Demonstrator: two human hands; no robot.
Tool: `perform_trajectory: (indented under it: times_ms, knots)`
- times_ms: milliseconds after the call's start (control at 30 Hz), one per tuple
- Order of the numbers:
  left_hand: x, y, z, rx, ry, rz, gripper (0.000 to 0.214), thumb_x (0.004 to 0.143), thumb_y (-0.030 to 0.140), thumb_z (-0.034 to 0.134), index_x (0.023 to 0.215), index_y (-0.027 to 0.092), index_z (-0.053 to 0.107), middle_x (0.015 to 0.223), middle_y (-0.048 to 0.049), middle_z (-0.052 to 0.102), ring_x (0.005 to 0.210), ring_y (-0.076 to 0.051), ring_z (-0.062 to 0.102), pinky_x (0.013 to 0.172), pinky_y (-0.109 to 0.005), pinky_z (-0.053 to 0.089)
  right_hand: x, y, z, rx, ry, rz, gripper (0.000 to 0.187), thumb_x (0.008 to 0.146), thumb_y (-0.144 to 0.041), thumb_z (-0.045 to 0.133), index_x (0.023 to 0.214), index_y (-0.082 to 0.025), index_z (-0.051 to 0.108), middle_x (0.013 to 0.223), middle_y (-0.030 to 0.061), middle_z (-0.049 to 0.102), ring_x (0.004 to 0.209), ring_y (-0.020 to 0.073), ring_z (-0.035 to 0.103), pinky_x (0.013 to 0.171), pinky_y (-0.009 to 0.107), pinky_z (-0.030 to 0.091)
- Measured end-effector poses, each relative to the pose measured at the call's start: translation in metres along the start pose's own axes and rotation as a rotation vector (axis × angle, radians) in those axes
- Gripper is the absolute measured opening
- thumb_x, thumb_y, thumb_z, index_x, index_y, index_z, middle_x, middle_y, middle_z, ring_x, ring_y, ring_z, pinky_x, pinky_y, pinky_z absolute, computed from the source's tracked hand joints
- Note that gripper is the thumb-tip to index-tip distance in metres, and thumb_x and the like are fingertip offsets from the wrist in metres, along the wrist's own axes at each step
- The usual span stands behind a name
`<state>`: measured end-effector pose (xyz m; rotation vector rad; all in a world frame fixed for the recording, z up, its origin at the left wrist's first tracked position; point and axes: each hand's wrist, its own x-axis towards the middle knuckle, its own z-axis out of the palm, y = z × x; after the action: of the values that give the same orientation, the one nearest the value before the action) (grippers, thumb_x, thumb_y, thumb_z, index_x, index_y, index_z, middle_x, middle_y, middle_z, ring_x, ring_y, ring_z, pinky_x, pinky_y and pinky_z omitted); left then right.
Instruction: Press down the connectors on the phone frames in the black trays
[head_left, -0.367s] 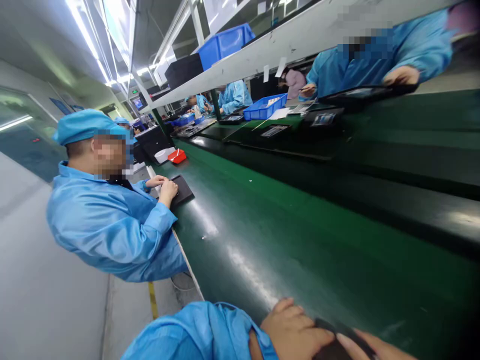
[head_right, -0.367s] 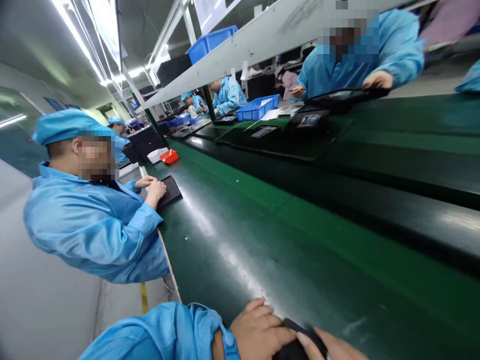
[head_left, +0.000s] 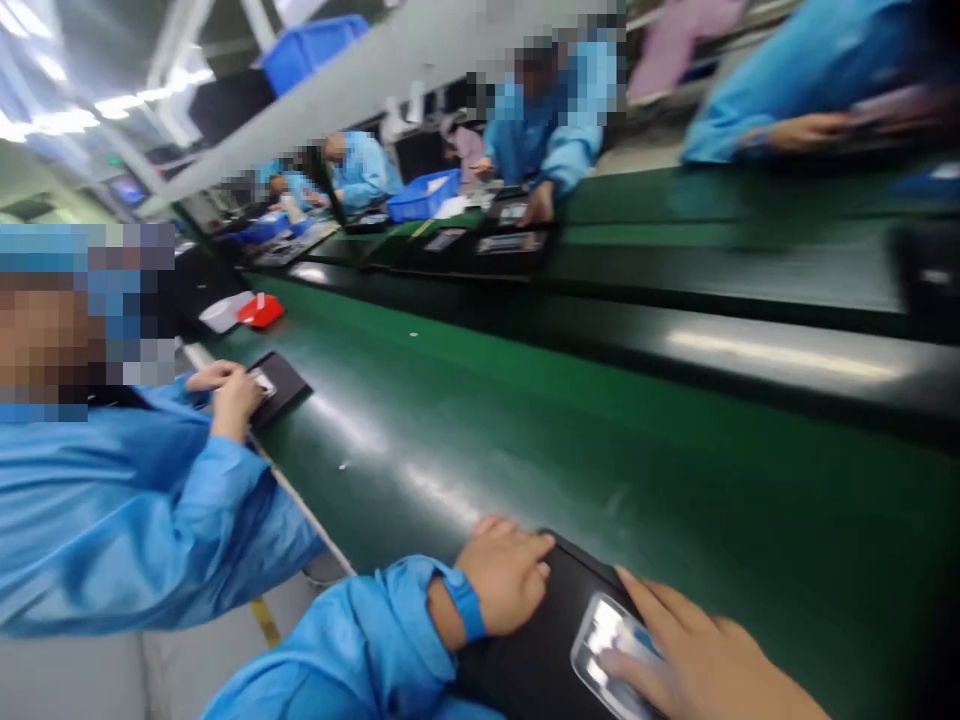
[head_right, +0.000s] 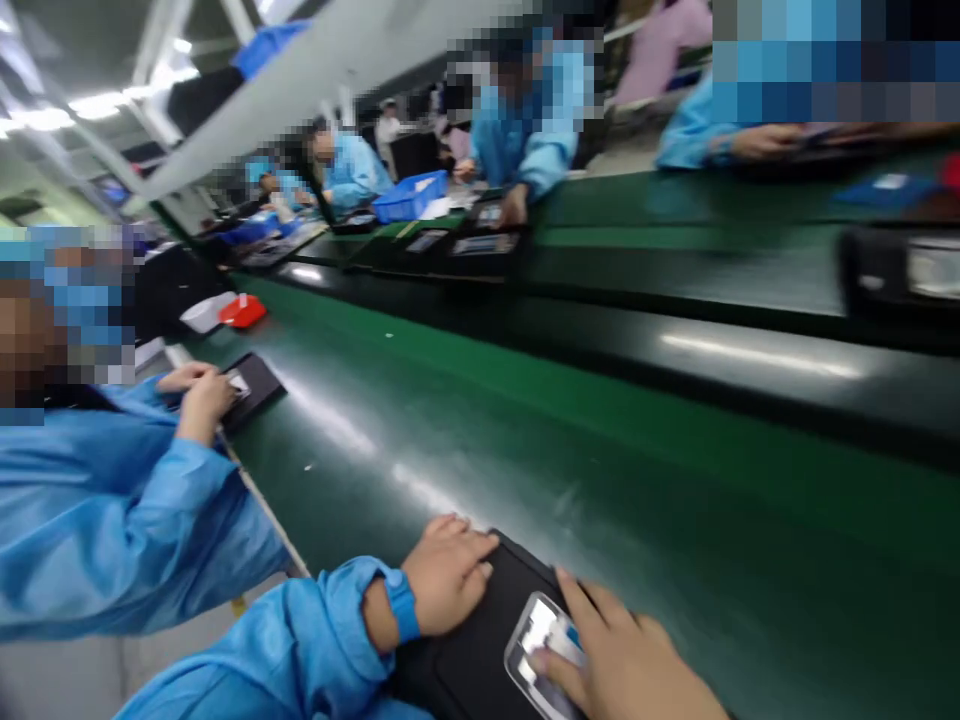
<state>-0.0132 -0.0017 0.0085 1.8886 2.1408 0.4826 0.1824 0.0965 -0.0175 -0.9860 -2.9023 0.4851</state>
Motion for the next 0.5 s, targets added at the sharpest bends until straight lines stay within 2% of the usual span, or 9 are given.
perform_trajectory:
  times_ms: [100,200,367,500]
  knots:
    - [0.001,-0.005,-0.006,0.028,-0.025,0.019,0.034,0.080,0.021,0.043,0.113,0.022,0.052,0.109,-0.0021,0.060,0.103,-0.021,0.052,0.094,-0.042,0.036,0.004,-0.029,-0.037,-0.053,-0.085,0.076,0.046,0.073,-0.040,0.057,0.115,-0.021,0.055,0.105,0.0096,0.062,0.081,0.0266,0.060,0.071,0.038,0.047]
    - [0.005,-0.011,-0.011,0.070,-0.037,0.063,0.032,0.082,0.022,0.041,0.112,0.018,0.052,0.108,-0.0055,0.061,0.105,-0.022,0.051,0.093,-0.044,0.037,0.010,-0.035,-0.058,-0.047,-0.141,0.154,0.038,0.080,-0.035,0.051,0.113,-0.019,0.056,0.101,0.0095,0.064,0.086,0.0241,0.059,0.076,0.033,0.044]
    - [0.007,-0.017,-0.011,0.108,-0.006,0.134,0.032,0.084,0.025,0.038,0.111,0.016,0.053,0.105,-0.0068,0.062,0.104,-0.023,0.052,0.091,-0.044,0.039,0.001,-0.030,-0.056,-0.048,-0.143,0.234,0.037,0.082,-0.035,0.048,0.114,-0.018,0.055,0.104,0.0090,0.063,0.089,0.0232,0.057,0.078,0.032,0.042]
    - [0.008,-0.021,-0.010,0.133,0.027,0.150,0.032,0.084,0.027,0.037,0.110,0.015,0.054,0.105,-0.0076,0.062,0.103,-0.023,0.053,0.090,-0.043,0.040,0.003,-0.031,-0.059,-0.050,-0.158,0.299,0.030,0.086,-0.034,0.041,0.107,-0.023,0.059,0.094,0.0058,0.066,0.085,0.0211,0.058,0.073,0.030,0.041]
